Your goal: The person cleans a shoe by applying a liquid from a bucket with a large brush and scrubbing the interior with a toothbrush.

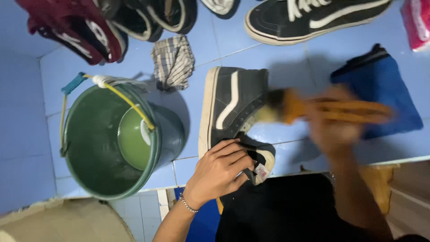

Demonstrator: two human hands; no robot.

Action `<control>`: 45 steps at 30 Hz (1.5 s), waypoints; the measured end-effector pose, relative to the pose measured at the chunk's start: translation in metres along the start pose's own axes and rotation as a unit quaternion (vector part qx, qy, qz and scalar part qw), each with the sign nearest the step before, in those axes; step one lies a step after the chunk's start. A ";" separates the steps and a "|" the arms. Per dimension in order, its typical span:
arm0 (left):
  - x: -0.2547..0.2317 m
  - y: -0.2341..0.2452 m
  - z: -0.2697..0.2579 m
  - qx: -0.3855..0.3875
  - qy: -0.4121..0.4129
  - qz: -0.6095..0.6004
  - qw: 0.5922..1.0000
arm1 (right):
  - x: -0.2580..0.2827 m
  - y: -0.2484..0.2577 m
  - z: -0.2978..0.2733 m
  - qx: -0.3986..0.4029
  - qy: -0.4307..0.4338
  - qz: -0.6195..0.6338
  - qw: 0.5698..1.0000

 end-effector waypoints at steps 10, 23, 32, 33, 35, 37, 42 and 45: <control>-0.002 -0.004 0.001 0.018 -0.003 0.005 1.000 | 0.013 -0.001 0.025 0.063 -0.078 -0.054 0.993; 0.004 0.005 -0.004 -0.005 0.006 -0.010 1.000 | 0.071 -0.014 0.039 0.086 -0.042 0.072 0.993; 0.005 0.002 -0.006 -0.001 0.012 -0.022 1.000 | 0.009 0.029 -0.030 -0.096 0.161 -0.302 0.935; 0.004 0.001 -0.003 0.000 0.011 -0.020 1.000 | 0.044 0.012 -0.016 -0.099 0.161 -0.301 0.935; 0.000 -0.003 -0.002 0.013 0.010 -0.012 1.000 | 0.056 -0.028 0.021 0.043 -0.130 0.133 0.982; 0.002 -0.001 -0.002 0.007 0.011 -0.015 1.000 | 0.067 -0.040 0.033 0.056 -0.160 0.180 0.969; 0.003 0.008 -0.003 -0.014 0.012 -0.013 1.000 | 0.044 -0.008 0.026 0.006 -0.102 0.093 0.990; 0.003 0.005 -0.009 -0.015 0.024 -0.016 0.999 | 0.055 0.047 0.000 -0.123 -0.016 -0.125 0.984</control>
Point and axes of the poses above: each hand's wrist, its own z-axis towards the middle knuckle, its own y-axis out of the back of the hand, x = y × z, the point moved 10 cm from there along z, towards the middle knuckle, and after that the axes turned 11 degrees about -y, right-handed, at the moved point
